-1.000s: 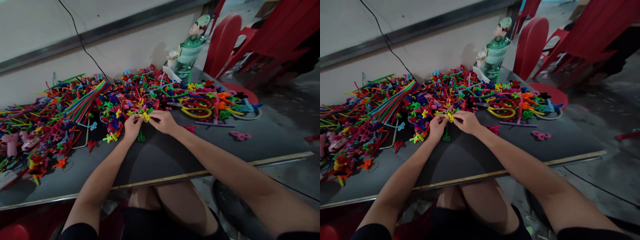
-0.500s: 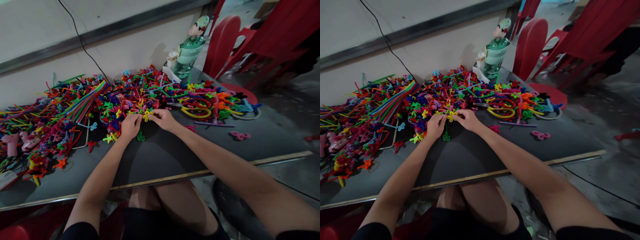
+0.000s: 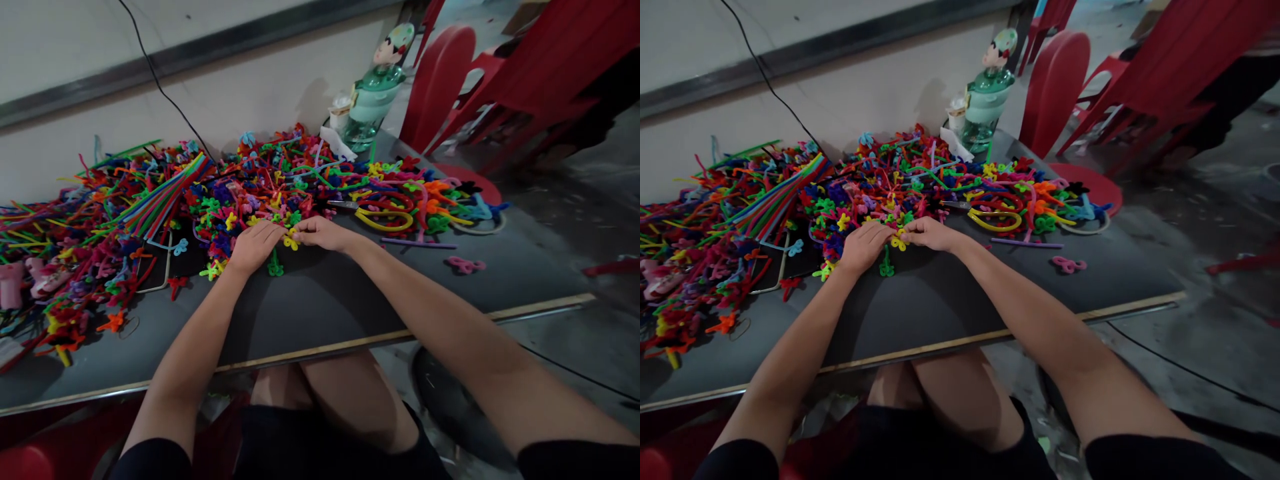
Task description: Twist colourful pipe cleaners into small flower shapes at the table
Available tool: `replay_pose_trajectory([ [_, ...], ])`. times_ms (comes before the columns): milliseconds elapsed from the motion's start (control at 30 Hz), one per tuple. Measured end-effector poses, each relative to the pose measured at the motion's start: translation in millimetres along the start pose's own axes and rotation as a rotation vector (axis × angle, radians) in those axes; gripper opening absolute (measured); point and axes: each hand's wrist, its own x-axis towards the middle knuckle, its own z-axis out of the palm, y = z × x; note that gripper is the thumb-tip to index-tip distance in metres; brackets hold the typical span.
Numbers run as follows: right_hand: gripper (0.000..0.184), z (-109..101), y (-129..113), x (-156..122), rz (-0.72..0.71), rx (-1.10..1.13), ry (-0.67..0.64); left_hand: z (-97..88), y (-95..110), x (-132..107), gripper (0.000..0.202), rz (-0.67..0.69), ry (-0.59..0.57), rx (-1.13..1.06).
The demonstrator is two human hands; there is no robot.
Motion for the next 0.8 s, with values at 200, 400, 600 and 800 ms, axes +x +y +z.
replay_pose_trajectory([
  [200,0.038,-4.4,-2.7,-1.8,0.018,-0.026,-0.083,-0.9,-0.4,0.9,0.030,0.117,-0.042,0.049],
  [400,0.033,-7.2,-11.5,-6.3,0.014,-0.149,-0.139,-5.5,2.5,1.3,0.026,0.213,-0.009,0.051],
  [600,0.029,-8.2,-11.1,-6.0,-0.087,-0.371,-0.070,-10.9,10.3,6.6,0.023,0.183,-0.079,0.002],
  [800,0.022,3.7,-2.7,-3.2,-0.302,-0.649,0.236,-2.4,14.6,7.9,0.028,-0.285,-0.186,-0.257],
])
